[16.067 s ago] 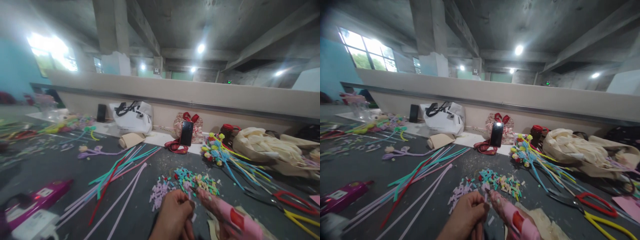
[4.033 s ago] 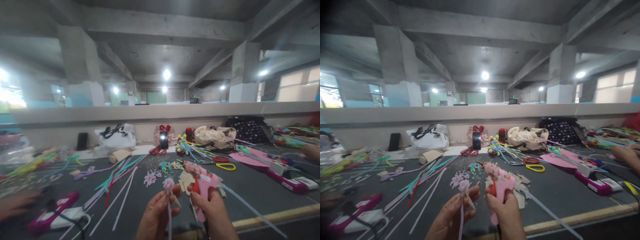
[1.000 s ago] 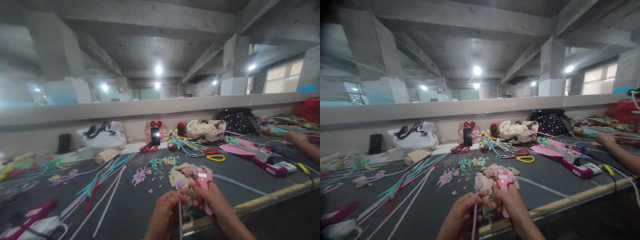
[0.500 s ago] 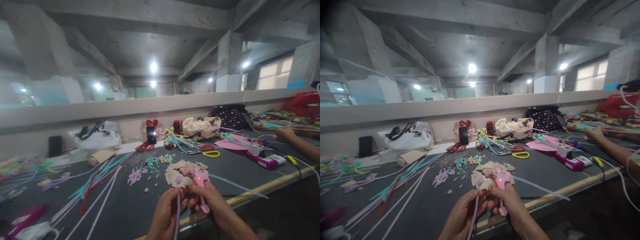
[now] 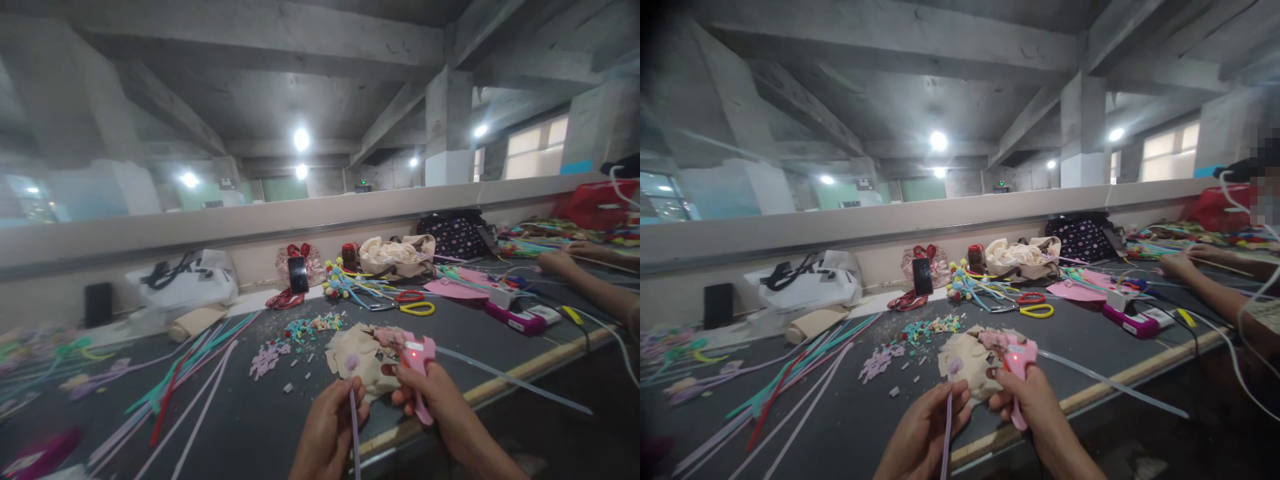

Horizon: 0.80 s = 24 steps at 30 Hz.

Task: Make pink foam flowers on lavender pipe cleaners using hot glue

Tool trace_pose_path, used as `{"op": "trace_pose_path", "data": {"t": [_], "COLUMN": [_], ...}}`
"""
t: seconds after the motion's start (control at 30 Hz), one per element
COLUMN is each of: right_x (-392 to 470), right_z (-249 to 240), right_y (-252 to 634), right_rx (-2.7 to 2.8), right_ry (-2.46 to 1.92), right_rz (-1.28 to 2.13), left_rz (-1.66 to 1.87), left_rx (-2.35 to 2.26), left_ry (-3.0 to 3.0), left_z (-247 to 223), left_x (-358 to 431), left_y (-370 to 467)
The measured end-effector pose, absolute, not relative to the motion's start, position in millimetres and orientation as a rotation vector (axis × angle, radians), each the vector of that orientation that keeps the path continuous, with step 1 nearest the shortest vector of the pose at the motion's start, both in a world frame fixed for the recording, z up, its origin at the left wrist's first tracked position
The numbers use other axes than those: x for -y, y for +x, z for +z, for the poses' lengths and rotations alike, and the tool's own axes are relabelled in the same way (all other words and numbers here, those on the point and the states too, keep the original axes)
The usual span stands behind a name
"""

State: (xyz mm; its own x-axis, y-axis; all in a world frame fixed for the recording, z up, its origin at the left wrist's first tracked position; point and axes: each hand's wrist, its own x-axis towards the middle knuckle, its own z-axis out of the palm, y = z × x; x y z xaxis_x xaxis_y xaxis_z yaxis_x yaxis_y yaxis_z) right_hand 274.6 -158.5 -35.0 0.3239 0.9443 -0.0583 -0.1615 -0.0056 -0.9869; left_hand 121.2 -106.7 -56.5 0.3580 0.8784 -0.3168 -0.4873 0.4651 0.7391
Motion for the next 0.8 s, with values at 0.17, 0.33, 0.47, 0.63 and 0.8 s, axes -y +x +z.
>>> {"op": "trace_pose_path", "data": {"t": [0.17,0.33,0.47,0.63,0.8], "right_x": [164.2,166.1,163.8,156.1,157.2], "right_z": [-41.7,-44.7,-46.4,-57.5,-62.3], "right_y": [283.0,278.1,276.1,277.0,271.0], "right_rx": [0.845,0.832,0.818,0.814,0.725], "right_ry": [-1.224,-1.238,-1.197,-1.243,-1.219], "right_rz": [0.924,0.964,0.981,1.008,0.985], "left_rz": [0.948,0.978,1.024,1.072,1.233], "left_rx": [-0.739,-0.752,-0.790,-0.780,-0.821], "left_ry": [0.529,0.450,0.436,0.577,0.435], "left_z": [-54.2,-43.1,-35.7,-29.4,-24.9], "left_x": [108.2,110.7,113.2,117.5,112.0], "left_y": [117.0,113.4,103.7,84.1,71.9]}}
